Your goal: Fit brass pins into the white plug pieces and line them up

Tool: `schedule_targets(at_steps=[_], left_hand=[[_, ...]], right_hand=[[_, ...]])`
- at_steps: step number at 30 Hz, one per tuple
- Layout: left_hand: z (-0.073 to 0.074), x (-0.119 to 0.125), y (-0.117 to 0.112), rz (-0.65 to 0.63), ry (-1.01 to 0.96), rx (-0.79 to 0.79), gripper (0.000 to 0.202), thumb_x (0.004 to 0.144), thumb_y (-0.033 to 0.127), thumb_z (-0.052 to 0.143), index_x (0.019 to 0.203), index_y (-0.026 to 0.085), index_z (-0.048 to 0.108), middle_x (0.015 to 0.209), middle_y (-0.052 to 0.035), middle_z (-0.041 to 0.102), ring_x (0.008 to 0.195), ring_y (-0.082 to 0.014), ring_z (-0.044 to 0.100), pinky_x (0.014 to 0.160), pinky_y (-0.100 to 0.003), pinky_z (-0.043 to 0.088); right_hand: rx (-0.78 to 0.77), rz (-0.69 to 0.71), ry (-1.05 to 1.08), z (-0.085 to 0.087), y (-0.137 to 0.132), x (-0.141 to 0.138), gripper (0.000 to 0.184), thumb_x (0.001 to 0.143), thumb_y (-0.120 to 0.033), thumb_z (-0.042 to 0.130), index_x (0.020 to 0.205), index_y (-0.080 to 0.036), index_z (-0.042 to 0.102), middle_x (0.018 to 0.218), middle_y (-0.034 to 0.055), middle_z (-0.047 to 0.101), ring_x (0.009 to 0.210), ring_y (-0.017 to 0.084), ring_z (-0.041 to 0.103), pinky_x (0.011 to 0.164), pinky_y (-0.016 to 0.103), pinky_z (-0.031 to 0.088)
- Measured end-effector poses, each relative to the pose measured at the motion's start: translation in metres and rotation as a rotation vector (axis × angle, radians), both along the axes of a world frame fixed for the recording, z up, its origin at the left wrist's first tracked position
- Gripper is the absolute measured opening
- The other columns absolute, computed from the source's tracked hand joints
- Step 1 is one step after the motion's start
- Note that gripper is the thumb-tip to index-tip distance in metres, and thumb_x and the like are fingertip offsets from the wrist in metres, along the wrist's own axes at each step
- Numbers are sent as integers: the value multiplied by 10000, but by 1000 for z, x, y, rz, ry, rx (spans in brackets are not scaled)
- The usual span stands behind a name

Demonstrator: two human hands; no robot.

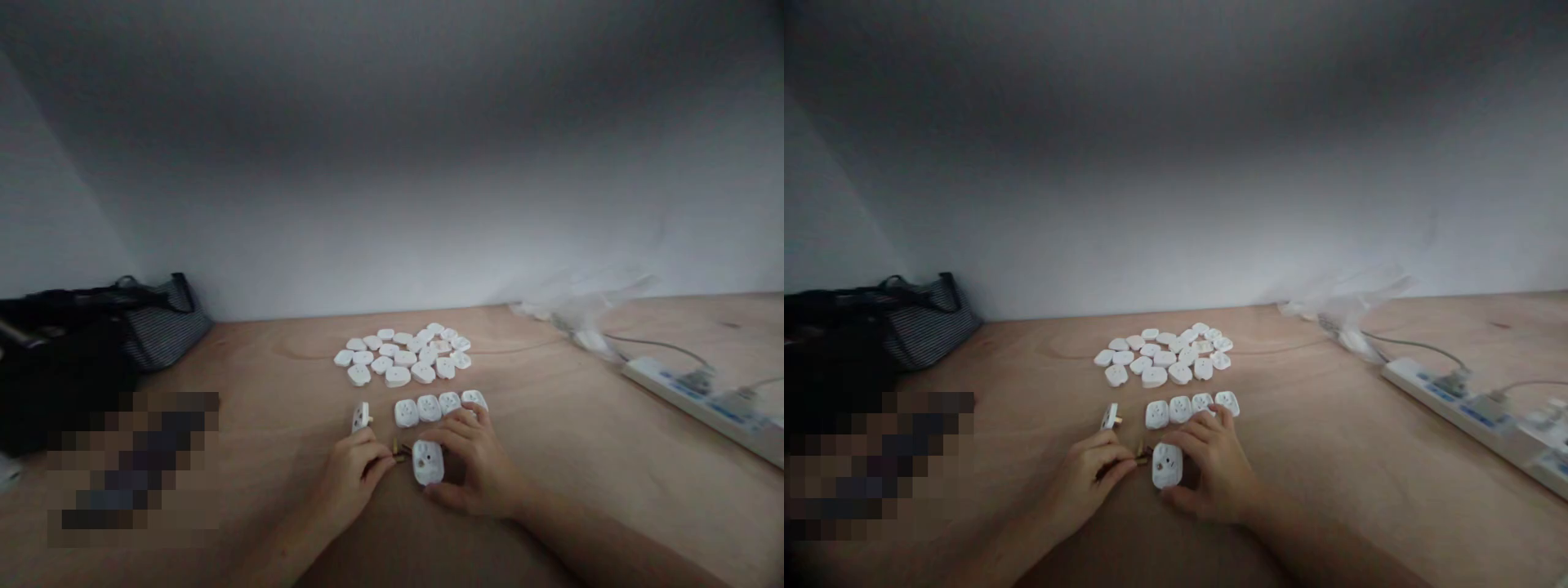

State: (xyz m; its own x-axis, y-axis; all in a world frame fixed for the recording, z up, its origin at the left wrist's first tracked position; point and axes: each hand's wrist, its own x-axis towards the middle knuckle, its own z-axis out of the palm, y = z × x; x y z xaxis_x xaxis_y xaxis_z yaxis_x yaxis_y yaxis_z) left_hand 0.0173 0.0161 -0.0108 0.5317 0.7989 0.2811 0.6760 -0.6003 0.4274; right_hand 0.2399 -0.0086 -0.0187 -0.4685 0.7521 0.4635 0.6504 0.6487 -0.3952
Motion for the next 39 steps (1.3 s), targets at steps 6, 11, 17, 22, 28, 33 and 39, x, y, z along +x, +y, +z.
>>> schedule_targets(at_steps=[6, 11, 17, 22, 28, 33, 39], left_hand=[[2, -5, -4, -69, -143, 175, 161, 885, 198, 436, 820, 191, 584, 761, -13, 627, 691, -145, 603, 650, -237, 468], [-1, 8, -7, -102, -307, 233, 87, 867, 177, 501, 848, 185, 585, 775, -20, 652, 717, -138, 625, 672, -223, 487], [-6, 16, -11, -162, -370, 253, 91, 858, 153, 527, 894, 186, 605, 824, -29, 667, 781, -139, 641, 730, -226, 514], [-7, 15, -8, -167, -377, 265, 121, 864, 171, 531, 945, 191, 619, 848, -40, 680, 789, -150, 651, 737, -241, 529], [-3, 17, -9, -246, -371, 267, 139, 869, 143, 514, 896, 178, 645, 840, -49, 683, 785, -148, 649, 728, -245, 535], [-7, 17, -8, -206, -375, 253, 146, 848, 162, 554, 961, 192, 641, 818, -30, 687, 732, -138, 654, 683, -227, 538], [-7, 17, -8, -294, -369, 267, 155, 864, 177, 555, 963, 195, 673, 834, -46, 699, 752, -147, 629, 690, -247, 526]], right_hand=[[6, 27, 27, -1, 1, 1, 480, 700, -508, 632, 1100, -253, 563, 1010, 59, 643, 936, 252, 522, 931, 463, 216], [16, 54, 18, 0, 1, 0, 523, 697, -519, 636, 1138, -255, 541, 1051, 61, 637, 967, 257, 520, 930, 460, 231], [35, 63, 0, -1, 0, -1, 529, 695, -525, 632, 1126, -229, 554, 1035, 60, 645, 955, 246, 533, 928, 455, 245], [23, 83, 27, 0, -1, -2, 545, 698, -540, 633, 1144, -237, 552, 1037, 67, 649, 955, 255, 534, 930, 468, 234], [53, 79, 16, 1, -2, -2, 513, 714, -538, 614, 1124, -235, 561, 1014, 64, 660, 948, 250, 542, 920, 455, 251], [44, 88, -2, 1, -3, -3, 522, 704, -542, 624, 1124, -238, 564, 990, 59, 664, 938, 248, 549, 919, 456, 254], [36, 90, 46, 0, -3, -4, 534, 696, -546, 639, 1121, -231, 565, 1024, 66, 661, 965, 258, 544, 926, 469, 256]])
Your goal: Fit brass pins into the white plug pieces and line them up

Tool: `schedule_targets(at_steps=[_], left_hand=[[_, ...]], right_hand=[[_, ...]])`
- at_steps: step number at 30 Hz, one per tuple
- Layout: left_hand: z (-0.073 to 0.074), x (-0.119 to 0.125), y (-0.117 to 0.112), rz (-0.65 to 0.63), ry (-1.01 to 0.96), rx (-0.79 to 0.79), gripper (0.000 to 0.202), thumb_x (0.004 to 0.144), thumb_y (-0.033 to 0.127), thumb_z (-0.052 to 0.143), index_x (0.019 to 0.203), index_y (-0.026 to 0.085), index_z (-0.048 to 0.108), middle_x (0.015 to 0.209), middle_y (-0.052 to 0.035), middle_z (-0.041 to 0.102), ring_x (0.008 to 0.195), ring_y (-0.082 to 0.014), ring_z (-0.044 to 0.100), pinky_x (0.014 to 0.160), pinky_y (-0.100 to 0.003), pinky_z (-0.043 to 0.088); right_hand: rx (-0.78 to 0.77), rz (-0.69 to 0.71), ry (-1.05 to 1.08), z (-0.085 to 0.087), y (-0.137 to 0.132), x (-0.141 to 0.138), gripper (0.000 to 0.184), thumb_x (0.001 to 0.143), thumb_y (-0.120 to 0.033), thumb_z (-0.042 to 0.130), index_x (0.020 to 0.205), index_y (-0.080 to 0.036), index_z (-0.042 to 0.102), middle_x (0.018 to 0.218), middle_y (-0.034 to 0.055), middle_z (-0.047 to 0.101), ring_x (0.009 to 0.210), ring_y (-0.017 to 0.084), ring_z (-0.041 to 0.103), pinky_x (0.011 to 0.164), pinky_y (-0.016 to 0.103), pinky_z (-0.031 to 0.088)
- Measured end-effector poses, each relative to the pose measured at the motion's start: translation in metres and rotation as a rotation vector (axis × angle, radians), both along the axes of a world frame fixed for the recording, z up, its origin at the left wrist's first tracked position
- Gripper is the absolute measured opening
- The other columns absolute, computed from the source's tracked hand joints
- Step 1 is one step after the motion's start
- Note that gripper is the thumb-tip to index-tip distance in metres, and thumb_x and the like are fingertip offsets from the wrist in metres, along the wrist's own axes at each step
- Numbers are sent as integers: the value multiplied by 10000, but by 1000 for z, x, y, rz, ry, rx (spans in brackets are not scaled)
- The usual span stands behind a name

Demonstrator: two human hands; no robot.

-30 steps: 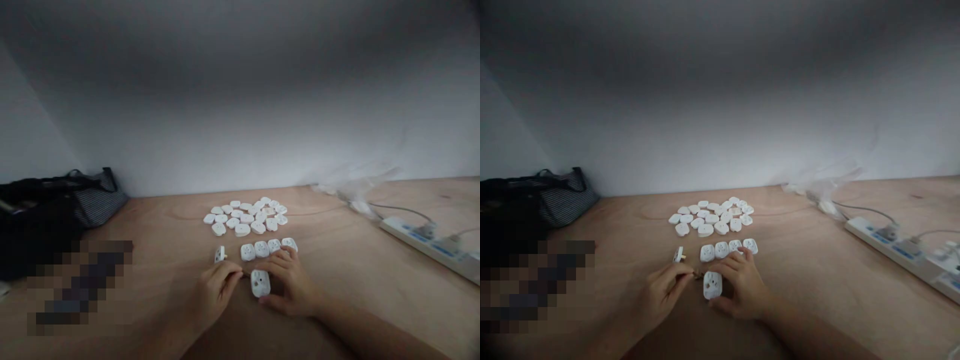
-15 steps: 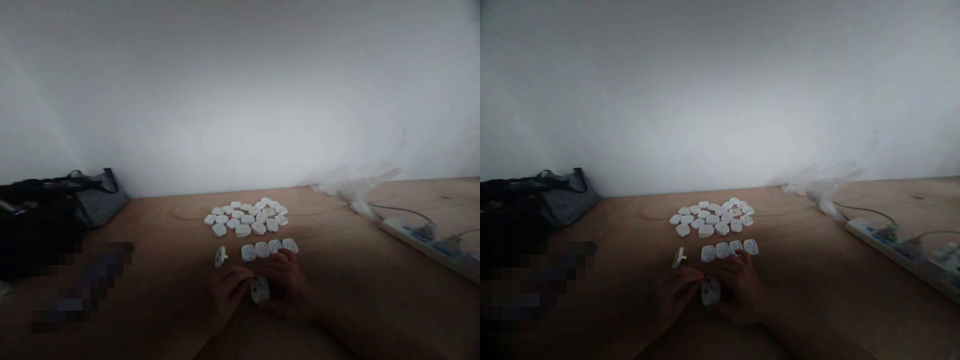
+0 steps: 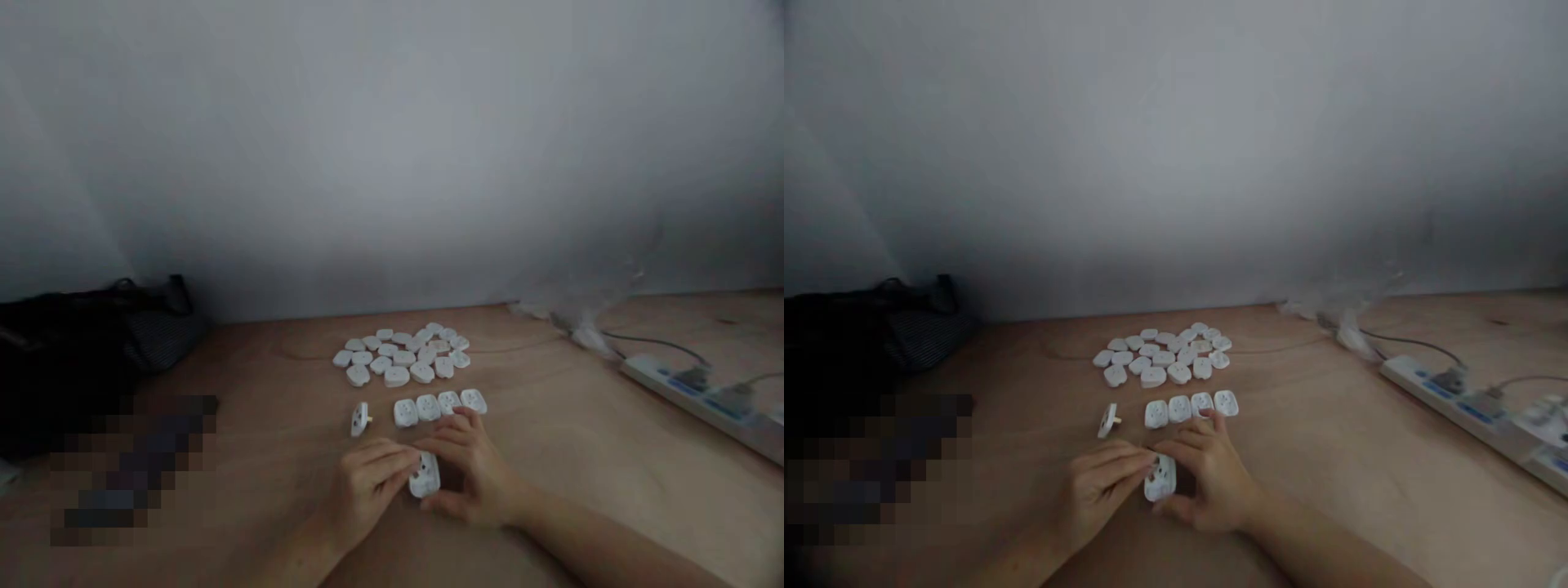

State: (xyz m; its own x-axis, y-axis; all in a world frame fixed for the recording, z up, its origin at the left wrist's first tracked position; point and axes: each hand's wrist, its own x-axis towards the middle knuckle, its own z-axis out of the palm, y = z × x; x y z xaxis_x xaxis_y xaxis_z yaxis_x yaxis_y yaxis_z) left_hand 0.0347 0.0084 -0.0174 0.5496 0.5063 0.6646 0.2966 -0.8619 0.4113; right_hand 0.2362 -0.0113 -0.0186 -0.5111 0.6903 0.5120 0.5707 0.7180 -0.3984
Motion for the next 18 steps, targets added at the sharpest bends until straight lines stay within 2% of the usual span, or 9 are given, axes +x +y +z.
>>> schedule_targets(at_steps=[5, 8, 10, 13, 15, 18], left_hand=[[8, -1, -2, 48, 130, 68, 186, 877, 282, 533, 974, 236, 685, 966, -66, 647, 868, -191, 556, 758, -330, 493], [8, -4, -3, 56, 190, 85, 245, 880, 344, 514, 1049, 233, 654, 958, -77, 614, 866, -198, 542, 786, -347, 471], [5, -7, -2, 75, 182, 67, 387, 829, 462, 554, 1126, 219, 606, 963, -87, 607, 890, -216, 541, 810, -361, 465], [-1, -9, 1, 110, 163, 3, 640, 673, 618, 624, 1145, 190, 575, 992, -99, 616, 930, -254, 532, 843, -395, 451], [-4, -8, 3, 125, 180, -33, 695, 625, 632, 650, 1148, 182, 572, 987, -99, 630, 930, -264, 527, 841, -402, 443], [-5, -7, 5, 110, 237, -56, 665, 637, 604, 664, 1154, 195, 579, 958, -85, 653, 906, -259, 529, 819, -391, 435]], right_hand=[[-4, -8, 19, 1, -1, -1, 529, 700, -534, 646, 1140, -255, 551, 1011, 44, 667, 955, 245, 554, 934, 470, 252], [0, -23, 32, 1, -1, -1, 525, 712, -536, 631, 1148, -256, 542, 1003, 40, 669, 951, 239, 564, 941, 465, 253], [9, -38, 42, 0, 0, 0, 527, 714, -539, 623, 1148, -251, 542, 1004, 47, 665, 943, 239, 568, 938, 462, 261], [25, -68, 37, -4, 3, 2, 555, 679, -582, 640, 1118, -252, 563, 985, 49, 664, 928, 242, 571, 947, 468, 249], [23, -79, 33, -8, 4, 3, 564, 649, -612, 653, 1080, -254, 582, 954, 43, 668, 918, 242, 573, 955, 472, 237], [20, -85, 60, -12, 5, 3, 564, 616, -640, 663, 1019, -250, 601, 931, 43, 672, 913, 242, 578, 968, 476, 218]])
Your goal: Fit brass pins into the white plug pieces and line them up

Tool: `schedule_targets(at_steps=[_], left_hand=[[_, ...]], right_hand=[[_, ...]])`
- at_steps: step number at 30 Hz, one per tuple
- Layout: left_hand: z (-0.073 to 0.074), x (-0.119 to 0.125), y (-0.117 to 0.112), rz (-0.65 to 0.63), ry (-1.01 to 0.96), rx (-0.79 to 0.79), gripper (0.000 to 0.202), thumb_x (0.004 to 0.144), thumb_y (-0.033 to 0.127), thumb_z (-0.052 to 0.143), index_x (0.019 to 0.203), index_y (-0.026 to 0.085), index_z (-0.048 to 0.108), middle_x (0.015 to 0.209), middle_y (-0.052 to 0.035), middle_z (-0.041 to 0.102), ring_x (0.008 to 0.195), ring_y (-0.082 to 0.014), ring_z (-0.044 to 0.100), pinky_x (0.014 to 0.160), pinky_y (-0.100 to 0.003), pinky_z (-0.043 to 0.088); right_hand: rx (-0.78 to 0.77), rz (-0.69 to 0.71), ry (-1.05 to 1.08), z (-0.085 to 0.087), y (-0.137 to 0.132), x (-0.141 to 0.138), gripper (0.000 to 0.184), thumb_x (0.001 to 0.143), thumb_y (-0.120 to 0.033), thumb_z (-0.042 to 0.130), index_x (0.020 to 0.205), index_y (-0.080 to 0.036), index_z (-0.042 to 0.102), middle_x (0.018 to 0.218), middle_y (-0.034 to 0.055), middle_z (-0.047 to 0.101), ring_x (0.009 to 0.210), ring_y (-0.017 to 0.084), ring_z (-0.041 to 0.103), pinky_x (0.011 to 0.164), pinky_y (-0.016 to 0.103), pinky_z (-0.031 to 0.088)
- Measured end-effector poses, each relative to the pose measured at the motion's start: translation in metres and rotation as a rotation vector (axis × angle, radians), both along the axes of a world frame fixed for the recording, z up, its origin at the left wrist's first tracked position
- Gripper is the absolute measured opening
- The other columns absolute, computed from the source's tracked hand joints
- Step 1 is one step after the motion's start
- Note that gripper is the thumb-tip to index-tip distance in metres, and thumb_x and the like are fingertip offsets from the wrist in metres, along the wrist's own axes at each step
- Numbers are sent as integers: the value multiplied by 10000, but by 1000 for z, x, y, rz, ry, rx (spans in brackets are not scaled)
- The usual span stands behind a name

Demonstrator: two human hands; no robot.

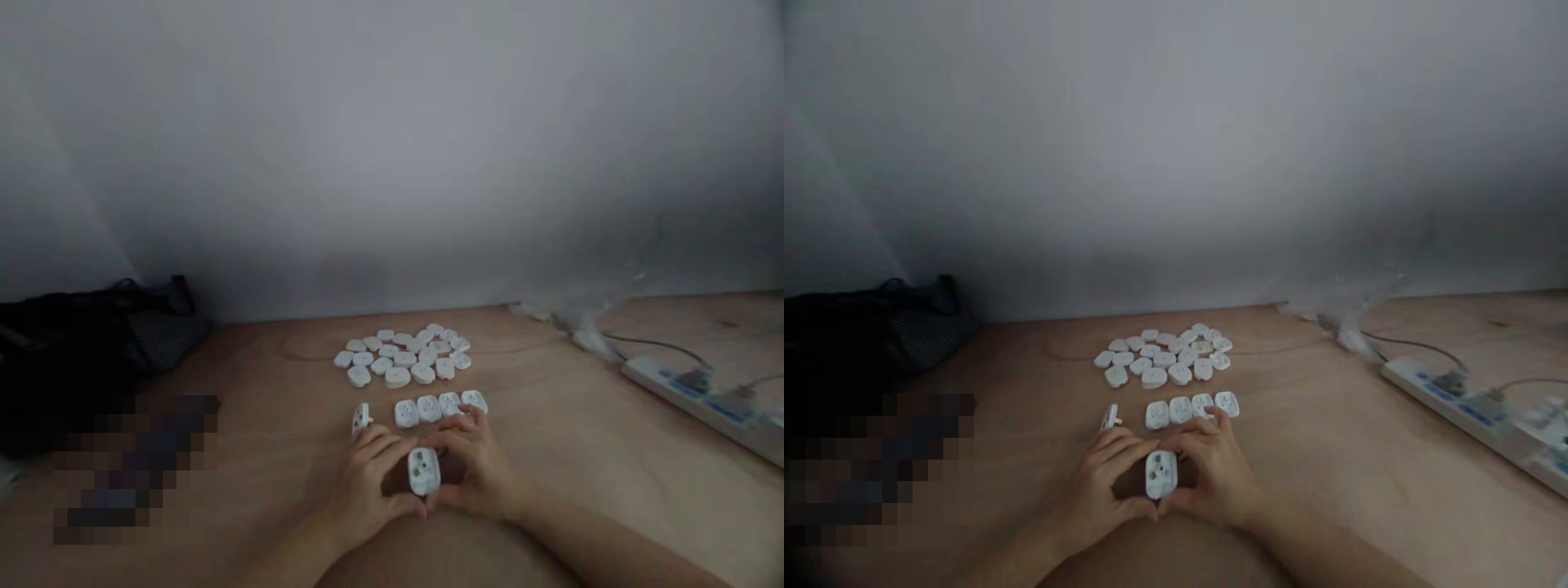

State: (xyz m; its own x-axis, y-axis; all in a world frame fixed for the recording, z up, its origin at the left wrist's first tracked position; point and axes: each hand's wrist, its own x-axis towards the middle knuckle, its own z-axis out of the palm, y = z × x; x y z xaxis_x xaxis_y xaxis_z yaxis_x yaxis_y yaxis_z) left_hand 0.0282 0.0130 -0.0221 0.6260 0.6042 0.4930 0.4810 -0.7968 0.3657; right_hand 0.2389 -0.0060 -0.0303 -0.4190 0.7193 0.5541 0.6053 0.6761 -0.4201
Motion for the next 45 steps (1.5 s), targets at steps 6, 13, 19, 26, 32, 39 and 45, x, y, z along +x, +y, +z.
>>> schedule_targets(at_steps=[6, 13, 19, 26, 32, 39, 45], left_hand=[[5, 2, -2, -26, 23, -11, 524, 710, 516, 663, 1131, 210, 599, 950, -70, 673, 883, -251, 530, 791, -379, 428], [3, -1, -2, 7, 26, 0, 546, 687, 510, 690, 1123, 193, 597, 999, -73, 666, 940, -262, 529, 859, -402, 416], [-1, -2, 0, 18, 33, 6, 564, 663, 511, 711, 1114, 193, 592, 984, -73, 664, 939, -263, 535, 849, -405, 432], [2, -1, -2, -7, 40, -27, 528, 681, 474, 714, 1113, 196, 592, 984, -74, 654, 933, -257, 526, 846, -401, 433], [-2, -2, -1, -3, 2, -7, 535, 682, 501, 699, 1109, 197, 596, 978, -78, 651, 932, -258, 526, 837, -401, 437], [2, -1, -1, -16, 44, -19, 532, 679, 494, 706, 1110, 203, 592, 983, -78, 652, 929, -258, 531, 840, -403, 433], [6, 1, -1, -4, 46, 9, 507, 679, 491, 706, 1082, 201, 603, 970, -74, 657, 909, -256, 541, 830, -411, 430]], right_hand=[[23, -6, -31, 1, 2, 0, 644, 527, -698, 673, 974, -240, 602, 929, 51, 664, 902, 248, 578, 950, 476, 240], [-106, -133, -161, 19, 9, 28, 466, 591, -554, 733, 914, -235, 628, 894, 33, 648, 892, 242, 537, 822, 398, 314], [-203, -199, -301, 20, 16, 48, 166, 772, -372, 626, 910, -291, 670, 904, 25, 645, 910, 228, 529, 799, 369, 300], [-223, -173, -302, 11, 16, 37, 138, 818, -276, 587, 906, -330, 679, 879, 8, 651, 890, 212, 531, 790, 361, 295], [-220, -153, -197, 7, 14, 26, 73, 782, -241, 626, 842, -260, 664, 845, 2, 660, 874, 202, 542, 792, 350, 306], [-233, -119, 132, 14, 9, 22, 60, 785, -227, 617, 750, -214, 665, 756, 13, 675, 766, 181, 581, 759, 335, 378], [-360, 58, 407, 15, -8, 5, 88, 791, -246, 602, 751, -192, 658, 709, 7, 668, 673, 148, 595, 645, 254, 447]])
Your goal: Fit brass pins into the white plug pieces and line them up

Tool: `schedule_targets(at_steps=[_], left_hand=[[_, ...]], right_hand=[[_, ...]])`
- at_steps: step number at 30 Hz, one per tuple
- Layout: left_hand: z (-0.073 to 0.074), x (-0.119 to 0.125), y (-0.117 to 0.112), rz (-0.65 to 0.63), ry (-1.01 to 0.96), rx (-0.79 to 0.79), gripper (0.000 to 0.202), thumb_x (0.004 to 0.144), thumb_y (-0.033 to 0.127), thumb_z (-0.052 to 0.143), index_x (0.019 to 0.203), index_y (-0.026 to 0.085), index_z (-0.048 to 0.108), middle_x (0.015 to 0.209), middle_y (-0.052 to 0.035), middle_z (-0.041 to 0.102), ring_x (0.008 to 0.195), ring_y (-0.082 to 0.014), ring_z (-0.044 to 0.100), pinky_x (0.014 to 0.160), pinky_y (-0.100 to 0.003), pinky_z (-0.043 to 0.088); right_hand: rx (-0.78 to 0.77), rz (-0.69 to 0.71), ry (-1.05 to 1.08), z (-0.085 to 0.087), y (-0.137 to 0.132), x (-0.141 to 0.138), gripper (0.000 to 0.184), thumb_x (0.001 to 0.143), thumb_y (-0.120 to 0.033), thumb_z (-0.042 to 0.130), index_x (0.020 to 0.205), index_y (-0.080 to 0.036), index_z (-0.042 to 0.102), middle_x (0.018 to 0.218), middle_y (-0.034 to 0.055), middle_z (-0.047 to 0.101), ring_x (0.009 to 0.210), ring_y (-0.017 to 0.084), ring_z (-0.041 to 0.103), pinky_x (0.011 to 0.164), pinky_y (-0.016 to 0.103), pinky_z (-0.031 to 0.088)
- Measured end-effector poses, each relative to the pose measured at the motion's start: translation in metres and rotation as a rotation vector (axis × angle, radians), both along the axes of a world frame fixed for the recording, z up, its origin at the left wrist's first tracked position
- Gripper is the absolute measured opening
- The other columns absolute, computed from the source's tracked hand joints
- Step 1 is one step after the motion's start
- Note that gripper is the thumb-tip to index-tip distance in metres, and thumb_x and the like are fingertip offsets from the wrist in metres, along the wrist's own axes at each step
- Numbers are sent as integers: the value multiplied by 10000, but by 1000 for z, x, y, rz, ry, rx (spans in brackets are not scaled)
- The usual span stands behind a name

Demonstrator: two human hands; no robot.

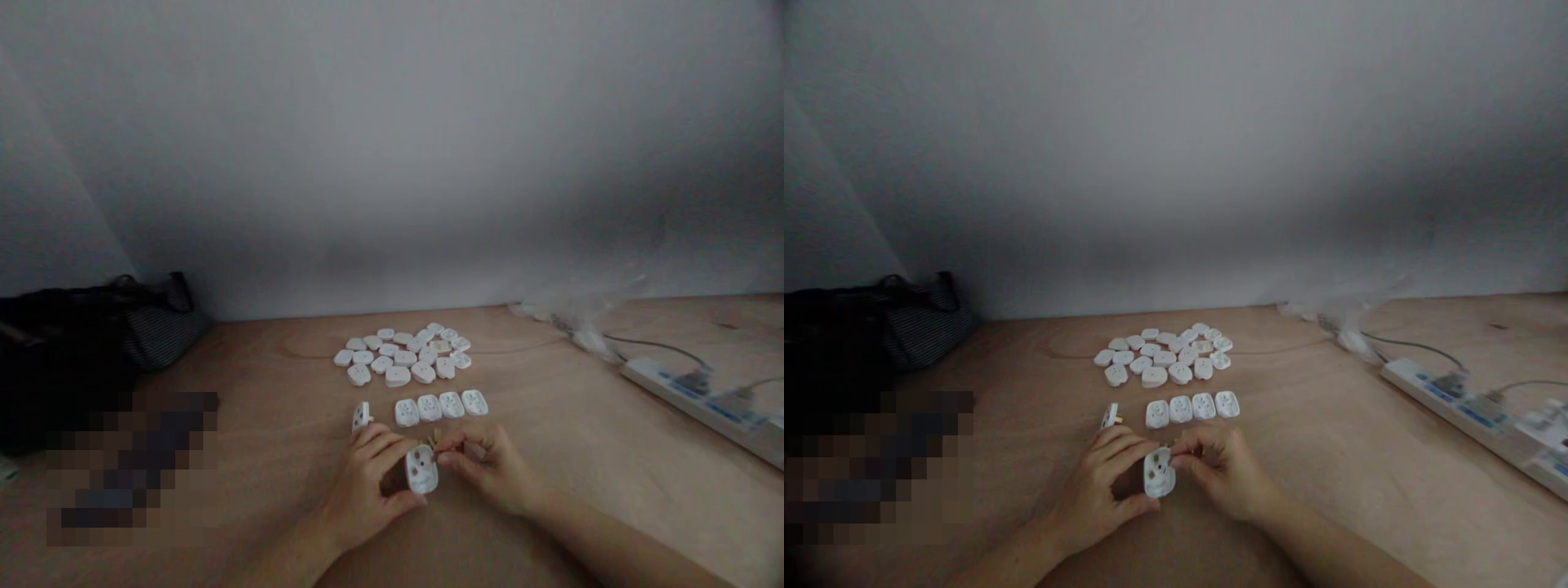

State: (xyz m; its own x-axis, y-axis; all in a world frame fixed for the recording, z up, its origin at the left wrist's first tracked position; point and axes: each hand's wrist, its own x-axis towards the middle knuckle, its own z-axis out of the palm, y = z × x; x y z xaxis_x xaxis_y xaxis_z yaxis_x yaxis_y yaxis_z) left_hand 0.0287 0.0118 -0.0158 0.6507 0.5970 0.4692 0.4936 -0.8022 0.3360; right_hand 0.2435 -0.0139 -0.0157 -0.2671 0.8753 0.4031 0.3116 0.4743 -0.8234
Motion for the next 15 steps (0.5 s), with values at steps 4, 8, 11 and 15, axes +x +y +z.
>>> schedule_targets(at_steps=[4, 8, 11, 15], left_hand=[[-2, -1, 0, 42, -1, 50, 502, 685, 512, 691, 1073, 204, 615, 1003, -75, 650, 929, -262, 537, 841, -423, 422], [-2, -1, -1, 69, 5, 71, 498, 697, 526, 674, 1079, 213, 613, 1015, -74, 648, 940, -263, 538, 851, -433, 418], [-1, -1, -2, 65, -7, 72, 491, 700, 533, 666, 1073, 218, 617, 999, -72, 652, 927, -260, 539, 845, -427, 420], [0, 0, -2, 76, 9, 80, 500, 687, 536, 678, 1066, 214, 626, 1005, -70, 654, 933, -262, 533, 849, -424, 415]], right_hand=[[81, -31, -56, -1, -5, -8, 71, 776, -231, 629, 722, -201, 666, 672, -3, 654, 654, 143, 580, 671, 270, 431], [231, -76, -131, -2, -4, -8, 73, 784, -220, 618, 726, -208, 660, 643, -4, 641, 647, 147, 564, 708, 307, 411], [304, -96, -179, -3, -3, -7, 67, 787, -228, 621, 733, -213, 658, 654, -5, 645, 662, 149, 566, 705, 311, 404], [360, -107, -273, -5, -3, -7, 79, 800, -214, 601, 753, -226, 664, 721, 2, 674, 722, 164, 571, 726, 331, 384]])
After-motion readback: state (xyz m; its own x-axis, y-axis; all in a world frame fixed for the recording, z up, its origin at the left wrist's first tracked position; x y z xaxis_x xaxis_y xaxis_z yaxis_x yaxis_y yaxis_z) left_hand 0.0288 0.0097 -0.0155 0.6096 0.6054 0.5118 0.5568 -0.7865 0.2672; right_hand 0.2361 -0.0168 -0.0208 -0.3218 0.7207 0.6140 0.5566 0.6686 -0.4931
